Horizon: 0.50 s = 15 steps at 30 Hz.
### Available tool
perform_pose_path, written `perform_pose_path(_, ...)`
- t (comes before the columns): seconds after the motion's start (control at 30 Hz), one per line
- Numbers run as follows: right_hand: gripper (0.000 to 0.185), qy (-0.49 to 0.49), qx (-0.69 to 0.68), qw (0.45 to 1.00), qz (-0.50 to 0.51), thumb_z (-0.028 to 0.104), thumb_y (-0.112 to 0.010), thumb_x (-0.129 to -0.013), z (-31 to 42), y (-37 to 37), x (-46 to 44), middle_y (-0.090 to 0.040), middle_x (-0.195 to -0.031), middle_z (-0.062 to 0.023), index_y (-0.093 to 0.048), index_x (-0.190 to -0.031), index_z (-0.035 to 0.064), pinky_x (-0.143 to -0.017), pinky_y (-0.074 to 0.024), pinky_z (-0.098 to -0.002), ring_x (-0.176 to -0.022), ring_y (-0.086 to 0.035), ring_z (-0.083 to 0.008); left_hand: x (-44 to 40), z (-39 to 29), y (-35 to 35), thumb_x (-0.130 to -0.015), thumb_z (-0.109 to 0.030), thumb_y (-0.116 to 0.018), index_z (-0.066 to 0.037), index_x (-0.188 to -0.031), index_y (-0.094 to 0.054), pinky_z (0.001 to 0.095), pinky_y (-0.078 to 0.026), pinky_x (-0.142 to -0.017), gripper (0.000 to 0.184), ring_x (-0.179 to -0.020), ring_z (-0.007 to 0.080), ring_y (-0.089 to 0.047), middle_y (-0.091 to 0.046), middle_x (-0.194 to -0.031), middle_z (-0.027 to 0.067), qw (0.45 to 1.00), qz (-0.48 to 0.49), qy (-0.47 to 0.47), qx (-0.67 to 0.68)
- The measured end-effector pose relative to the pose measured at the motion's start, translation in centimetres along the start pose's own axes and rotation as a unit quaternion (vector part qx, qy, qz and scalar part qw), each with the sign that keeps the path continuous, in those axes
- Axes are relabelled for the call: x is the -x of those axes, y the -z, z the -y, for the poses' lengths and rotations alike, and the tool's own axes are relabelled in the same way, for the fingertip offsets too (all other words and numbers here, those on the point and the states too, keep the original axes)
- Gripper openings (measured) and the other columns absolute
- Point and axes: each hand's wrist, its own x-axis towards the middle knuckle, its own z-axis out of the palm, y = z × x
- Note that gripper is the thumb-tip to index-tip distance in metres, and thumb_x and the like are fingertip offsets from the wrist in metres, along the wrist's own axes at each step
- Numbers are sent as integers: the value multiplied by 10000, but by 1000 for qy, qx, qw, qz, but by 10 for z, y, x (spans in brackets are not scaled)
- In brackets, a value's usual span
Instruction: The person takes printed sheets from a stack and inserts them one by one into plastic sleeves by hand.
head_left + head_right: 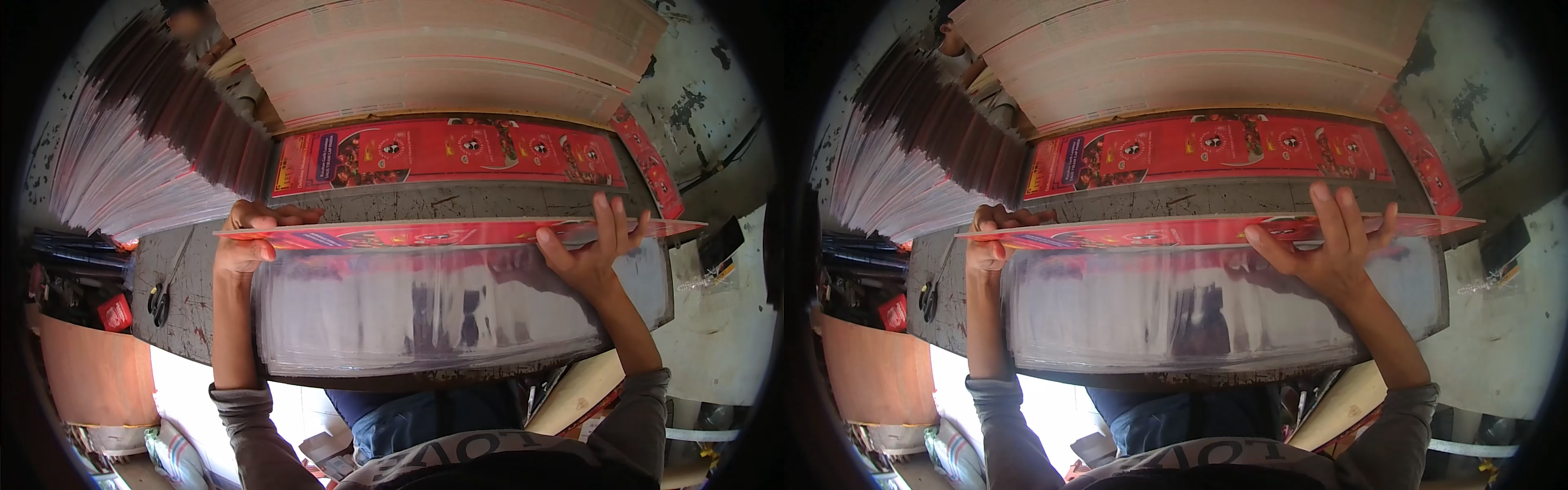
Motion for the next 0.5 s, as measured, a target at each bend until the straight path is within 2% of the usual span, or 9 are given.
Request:
perform_pose_path(0.1,491,-5,-15,1000,-13,531,-651,-717,1,0,-2,-447,-1213,-141,-452,-1164,492,-1038,-97,-568,-1202,-351,-296,2,-4,-4,-724,-109,-724,-137,-1058,-605,572,-271,-1015,356,-1074,279,-545,-624,-1072,50,999,-25,25,-1)
perform_pose_path(0.13,498,-30,-25,999,26,517,-682,-690,1,0,-2,-470,-1179,-128,-501,-1143,414,-1036,-112,-549,-1174,-380,-278,4,-5,-6,-724,-109,-724,-137,-1058,-605,572,-271,-1015,356,-1074,279,-545,-624,-1072,50,999,-26,24,-2)
perform_pose_path(0.2,515,-57,-36,996,64,503,-714,-664,0,0,-7,-493,-1145,-115,-550,-1122,335,-1035,-127,-530,-1146,-408,-260,7,-8,-10,-788,-166,-669,-24,-1151,-538,432,-305,-1027,411,-1073,241,-539,-614,-1079,72,959,-246,127,-64)
perform_pose_path(0.23,532,-47,-46,997,32,488,-739,-637,-3,-2,-15,-511,-1106,-97,-576,-1080,241,-1024,-152,-501,-1098,-443,-241,0,-10,-17,-788,-166,-669,-24,-1151,-538,432,-305,-1027,411,-1073,241,-539,-614,-1079,72,959,-246,127,-65)
perform_pose_path(0.3,560,-35,-61,998,-1,472,-764,-611,-2,-1,-18,-529,-1067,-80,-602,-1037,147,-1014,-177,-472,-1049,-477,-222,-18,-14,-35,-841,-256,-611,60,-1183,-489,313,-371,-957,482,-1058,200,-537,-607,-1097,89,907,-266,148,-292)
perform_pose_path(0.37,574,-84,-67,993,40,462,-773,-600,-1,0,-18,-534,-1043,-68,-603,-1007,95,-988,-208,-447,-990,-502,-207,-18,-22,-41,-845,-330,-602,44,-1182,-495,318,-427,-867,514,-998,158,-557,-610,-1092,109,884,-256,178,-349)
perform_pose_path(0.43,575,-112,-66,990,57,461,-774,-600,-2,-2,-18,-540,-1024,-64,-600,-994,80,-962,-236,-434,-954,-515,-203,-17,-28,-66,-822,-342,-629,41,-1074,-562,313,-455,-791,463,-880,289,-620,-624,-998,193,737,-287,184,-583)
perform_pose_path(0.47,573,-119,-65,989,61,462,-774,-601,-4,-2,-16,-542,-1019,-64,-598,-993,82,-953,-245,-432,-946,-517,-203,-13,-25,-74,-805,-382,-626,18,-1094,-559,350,-467,-761,498,-846,360,-618,-603,-1024,213,708,-279,208,-614)
perform_pose_path(0.5,571,-126,-63,988,65,463,-773,-603,-5,-3,-13,-544,-1013,-65,-597,-992,83,-944,-254,-429,-938,-520,-203,-7,-22,-82,-805,-382,-626,18,-1094,-559,350,-467,-761,498,-846,360,-618,-603,-1024,213,708,-279,206,-615)
